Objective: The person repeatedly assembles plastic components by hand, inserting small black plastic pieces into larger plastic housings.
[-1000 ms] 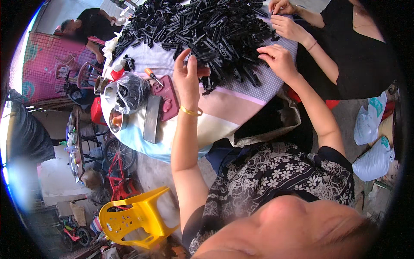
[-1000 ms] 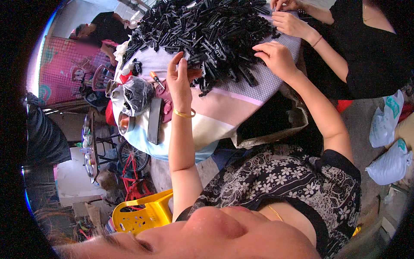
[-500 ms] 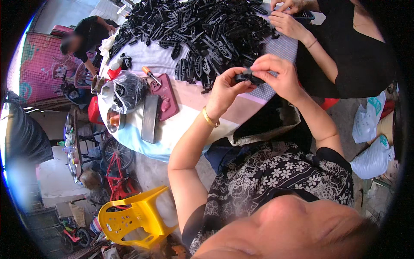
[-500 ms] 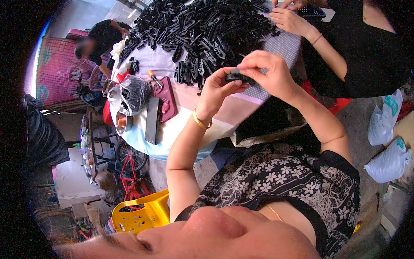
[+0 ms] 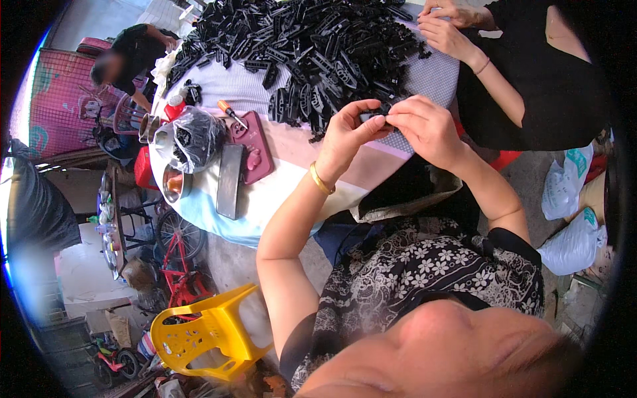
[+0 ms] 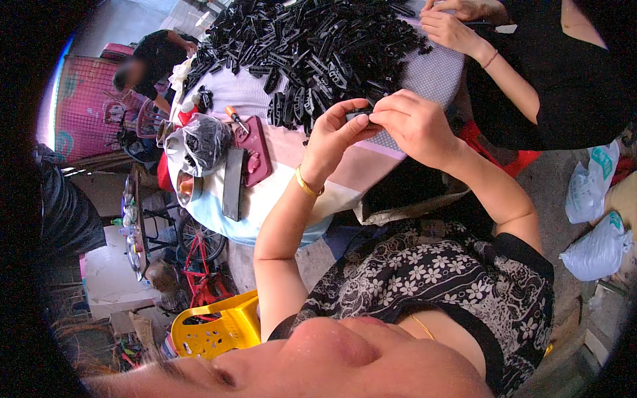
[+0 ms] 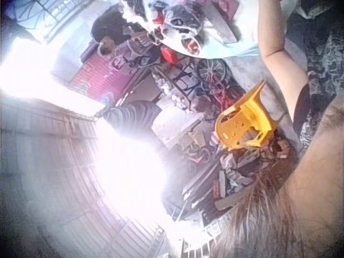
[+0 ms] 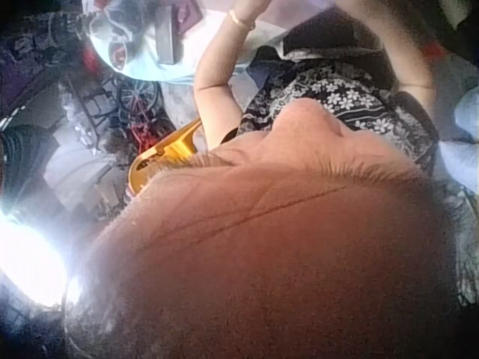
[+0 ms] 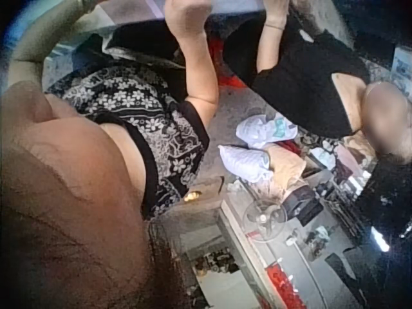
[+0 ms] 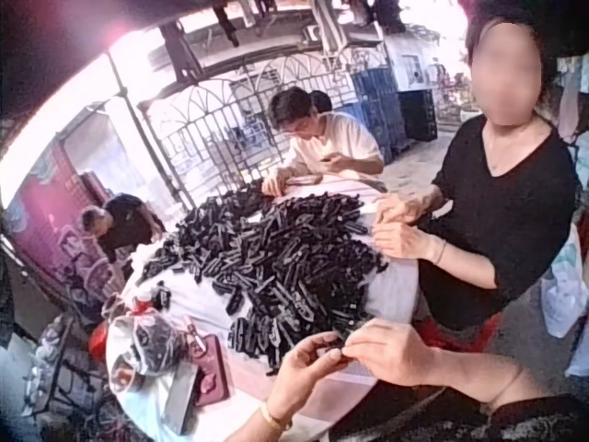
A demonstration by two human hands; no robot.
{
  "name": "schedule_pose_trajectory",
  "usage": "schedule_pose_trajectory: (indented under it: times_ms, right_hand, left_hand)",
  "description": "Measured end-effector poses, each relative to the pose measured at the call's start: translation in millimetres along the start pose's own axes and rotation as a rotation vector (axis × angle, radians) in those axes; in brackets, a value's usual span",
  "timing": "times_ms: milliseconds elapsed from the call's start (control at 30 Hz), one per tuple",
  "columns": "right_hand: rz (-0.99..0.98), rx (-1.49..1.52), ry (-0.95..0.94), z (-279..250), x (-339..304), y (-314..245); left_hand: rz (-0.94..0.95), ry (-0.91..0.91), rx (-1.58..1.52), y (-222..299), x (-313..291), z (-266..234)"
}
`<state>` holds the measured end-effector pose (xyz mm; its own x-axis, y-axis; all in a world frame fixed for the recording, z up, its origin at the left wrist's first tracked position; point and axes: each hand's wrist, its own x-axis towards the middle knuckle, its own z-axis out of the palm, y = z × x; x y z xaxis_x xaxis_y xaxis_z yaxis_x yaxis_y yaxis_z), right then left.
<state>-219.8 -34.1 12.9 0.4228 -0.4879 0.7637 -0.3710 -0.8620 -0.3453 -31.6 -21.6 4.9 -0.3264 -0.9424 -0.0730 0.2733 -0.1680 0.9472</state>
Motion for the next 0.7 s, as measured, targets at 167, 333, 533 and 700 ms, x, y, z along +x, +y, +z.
schedule_pose_trajectory:
  times_ms: [167,333,533,700]
  right_hand:
    - [0.109,0.071,0.086,-3.1,-1.6,-5.2]
    - [0.616,0.534,-0.221,-12.6,-21.0,4.1]
    - [0.507,0.498,-0.582,-56.1,-28.9,2.3]
    - [0.169,0.177,-0.544,-48.0,-41.1,10.7]
  left_hand:
    - [0.110,-0.017,0.245,-2.0,-1.7,-0.9]
    - [0.394,0.032,0.652,-1.8,-13.6,19.9]
    - [0.586,0.060,1.140,25.6,-10.1,6.5]
    - [0.458,0.592,1.738,22.5,-2.4,-42.4]
